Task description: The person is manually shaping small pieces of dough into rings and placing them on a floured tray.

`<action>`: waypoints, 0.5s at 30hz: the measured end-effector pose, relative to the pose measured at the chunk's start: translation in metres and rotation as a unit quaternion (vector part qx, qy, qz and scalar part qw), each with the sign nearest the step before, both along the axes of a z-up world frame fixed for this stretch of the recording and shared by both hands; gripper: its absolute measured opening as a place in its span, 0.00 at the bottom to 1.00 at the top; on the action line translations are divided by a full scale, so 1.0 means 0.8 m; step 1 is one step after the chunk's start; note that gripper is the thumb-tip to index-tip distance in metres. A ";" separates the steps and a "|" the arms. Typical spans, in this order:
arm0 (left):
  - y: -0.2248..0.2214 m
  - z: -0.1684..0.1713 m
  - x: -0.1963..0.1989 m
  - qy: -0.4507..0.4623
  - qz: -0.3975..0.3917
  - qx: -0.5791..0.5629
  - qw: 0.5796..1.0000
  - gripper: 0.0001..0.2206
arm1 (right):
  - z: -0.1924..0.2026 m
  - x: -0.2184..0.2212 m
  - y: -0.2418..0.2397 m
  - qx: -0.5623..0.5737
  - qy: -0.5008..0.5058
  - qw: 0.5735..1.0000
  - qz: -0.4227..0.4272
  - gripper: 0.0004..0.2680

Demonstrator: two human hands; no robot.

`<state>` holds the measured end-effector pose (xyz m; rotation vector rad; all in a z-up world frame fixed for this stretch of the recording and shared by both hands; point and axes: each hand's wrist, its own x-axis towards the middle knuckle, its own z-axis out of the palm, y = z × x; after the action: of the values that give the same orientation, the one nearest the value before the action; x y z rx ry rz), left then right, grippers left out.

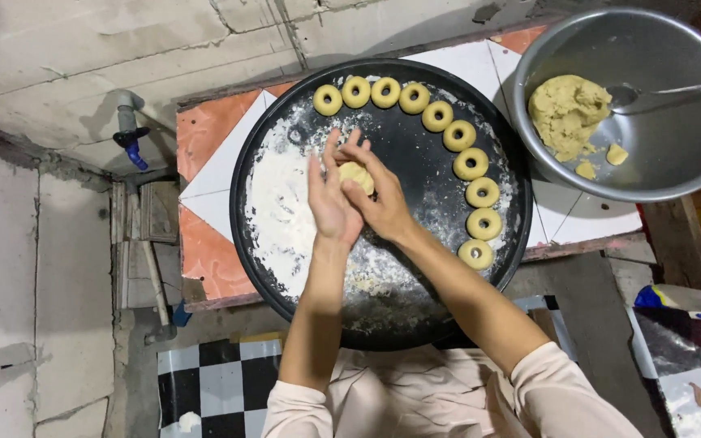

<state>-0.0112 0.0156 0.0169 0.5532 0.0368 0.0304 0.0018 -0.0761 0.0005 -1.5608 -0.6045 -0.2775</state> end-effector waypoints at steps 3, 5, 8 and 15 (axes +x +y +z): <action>0.010 -0.019 0.007 0.018 -0.003 -0.025 1.000 0.38 | 0.000 0.004 -0.007 -0.041 0.003 0.998 0.039 0.22; 0.005 -0.005 -0.001 0.027 0.005 -0.004 1.000 0.38 | 0.006 0.002 -0.010 -0.052 -0.006 0.998 0.036 0.21; -0.004 0.001 0.001 0.015 0.027 0.058 0.998 0.36 | -0.006 0.016 -0.015 -0.033 -0.005 0.999 0.002 0.16; -0.001 -0.004 0.007 -0.027 -0.037 0.113 0.993 0.31 | -0.005 0.035 -0.036 0.134 0.180 0.970 -0.096 0.06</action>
<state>-0.0058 0.0149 0.0141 0.7801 -0.0399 -0.0231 0.0300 -0.1048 -0.0035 -1.3633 -0.1245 -0.2053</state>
